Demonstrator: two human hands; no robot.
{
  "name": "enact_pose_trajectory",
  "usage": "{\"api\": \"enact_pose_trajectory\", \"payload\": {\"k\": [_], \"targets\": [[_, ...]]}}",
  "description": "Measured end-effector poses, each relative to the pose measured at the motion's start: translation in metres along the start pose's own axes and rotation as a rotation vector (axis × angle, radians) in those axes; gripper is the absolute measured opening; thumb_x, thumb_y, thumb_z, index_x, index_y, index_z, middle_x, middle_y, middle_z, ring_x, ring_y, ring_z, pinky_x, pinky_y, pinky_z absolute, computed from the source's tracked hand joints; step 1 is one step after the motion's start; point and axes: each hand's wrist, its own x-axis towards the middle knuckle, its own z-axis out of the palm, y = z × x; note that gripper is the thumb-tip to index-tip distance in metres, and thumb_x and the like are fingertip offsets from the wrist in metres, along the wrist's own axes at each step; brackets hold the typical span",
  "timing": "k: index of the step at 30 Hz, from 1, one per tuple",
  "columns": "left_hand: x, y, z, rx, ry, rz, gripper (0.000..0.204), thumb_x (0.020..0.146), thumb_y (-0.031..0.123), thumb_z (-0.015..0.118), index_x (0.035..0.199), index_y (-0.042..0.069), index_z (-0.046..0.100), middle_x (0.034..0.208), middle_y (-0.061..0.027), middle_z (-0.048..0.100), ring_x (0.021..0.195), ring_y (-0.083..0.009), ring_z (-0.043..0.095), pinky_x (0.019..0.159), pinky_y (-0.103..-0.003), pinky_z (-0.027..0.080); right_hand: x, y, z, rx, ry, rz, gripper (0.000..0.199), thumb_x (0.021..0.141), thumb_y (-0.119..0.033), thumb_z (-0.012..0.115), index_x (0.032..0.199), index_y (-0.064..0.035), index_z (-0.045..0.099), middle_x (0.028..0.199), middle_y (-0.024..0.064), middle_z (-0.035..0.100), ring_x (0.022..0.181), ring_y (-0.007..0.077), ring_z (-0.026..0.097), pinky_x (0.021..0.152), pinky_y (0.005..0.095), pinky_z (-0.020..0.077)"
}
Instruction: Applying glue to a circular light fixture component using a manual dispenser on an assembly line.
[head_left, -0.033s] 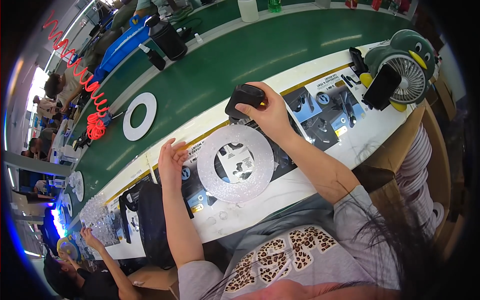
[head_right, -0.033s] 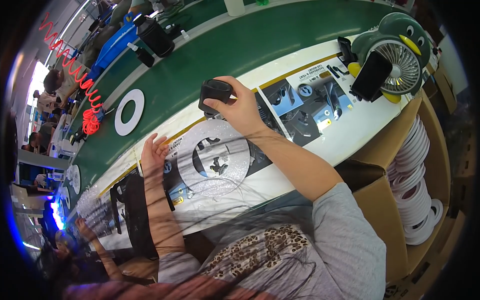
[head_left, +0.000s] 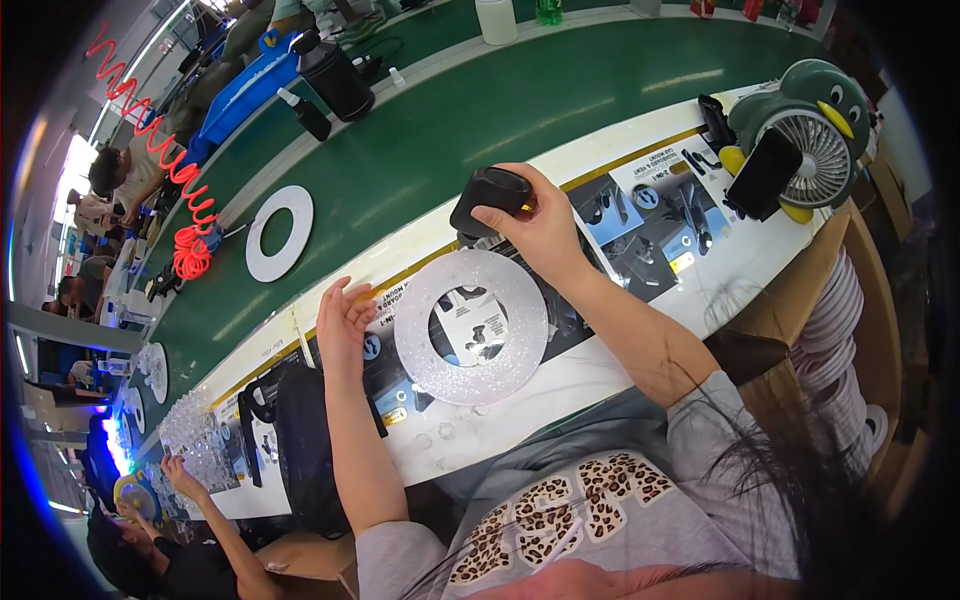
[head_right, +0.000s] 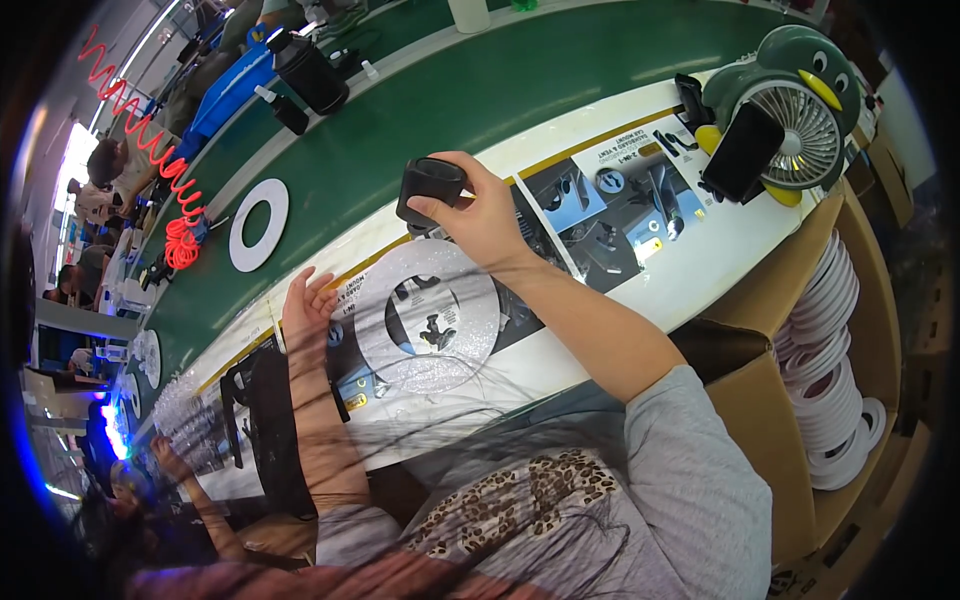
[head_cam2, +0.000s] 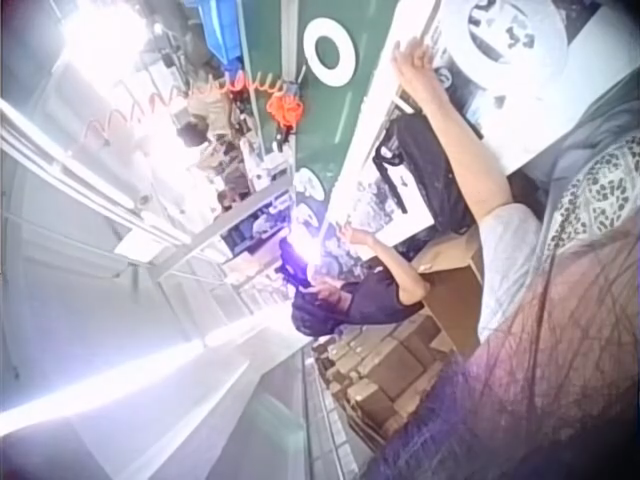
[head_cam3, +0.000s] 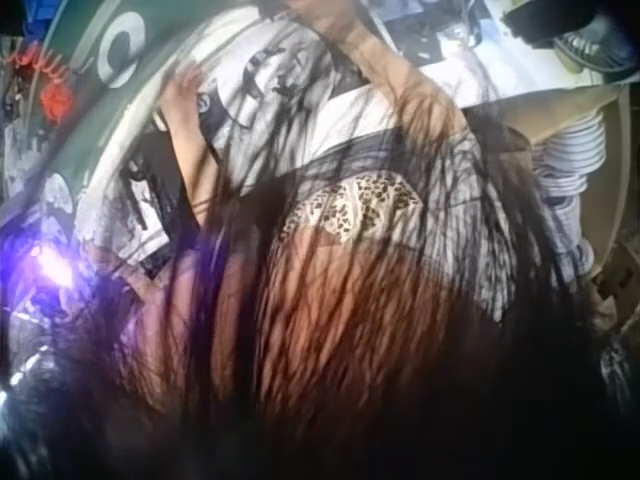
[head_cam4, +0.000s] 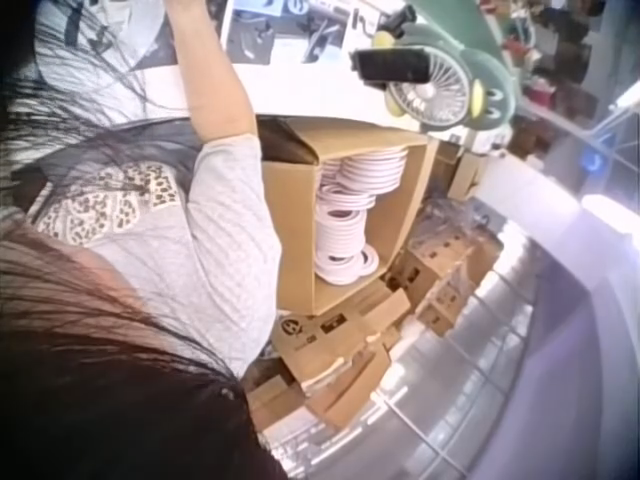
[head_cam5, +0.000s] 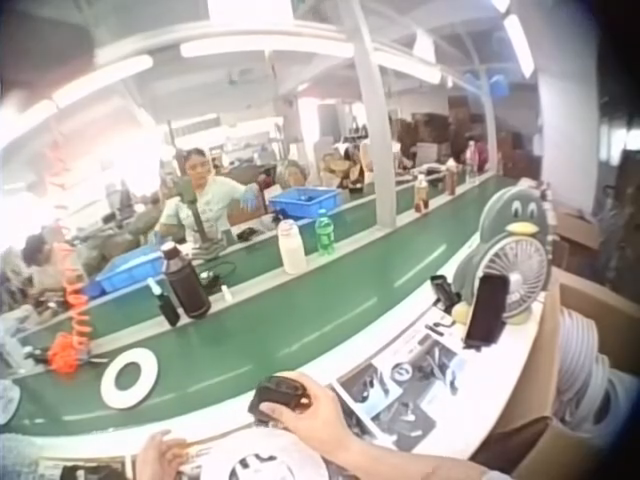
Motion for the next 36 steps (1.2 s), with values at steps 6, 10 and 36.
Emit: {"api": "enact_pose_trajectory", "payload": {"k": [6,10,36], "targets": [[-0.001,-0.001,-0.004,0.013,-0.019,0.016,0.045,0.095,0.034,0.05,0.13,0.006,0.044,0.114,-0.0163,0.058,0.091,-0.0196,0.06,0.081,-0.029,0.05,-0.005,-0.008,0.004,0.023,-0.05,0.015,0.042,0.076,-0.005,0.076,0.112,-0.0009,0.055,0.1,0.0074,0.062,0.09,0.0126,0.061,0.081,0.0254,0.0515],[-0.001,-0.001,0.0,0.001,-0.049,0.031,0.045,0.095,0.033,0.049,0.13,0.004,0.044,0.116,-0.0167,0.057,0.091,-0.02,0.06,0.081,-0.03,0.05,-0.01,-0.009,0.007,0.011,-0.111,0.027,0.042,0.075,-0.005,0.076,0.112,-0.0018,0.055,0.1,0.0066,0.062,0.091,0.0122,0.061,0.081,0.025,0.0512],[-0.002,0.0,0.004,0.045,-0.002,0.046,0.045,0.095,0.035,0.049,0.126,0.003,0.046,0.11,-0.0165,0.06,0.086,-0.0188,0.062,0.076,-0.029,0.051,-0.014,-0.004,0.011,0.01,-0.187,0.036,0.041,0.075,-0.006,0.076,0.111,-0.0038,0.056,0.101,0.0049,0.062,0.093,0.0122,0.061,0.083,0.0253,0.0513]]}}
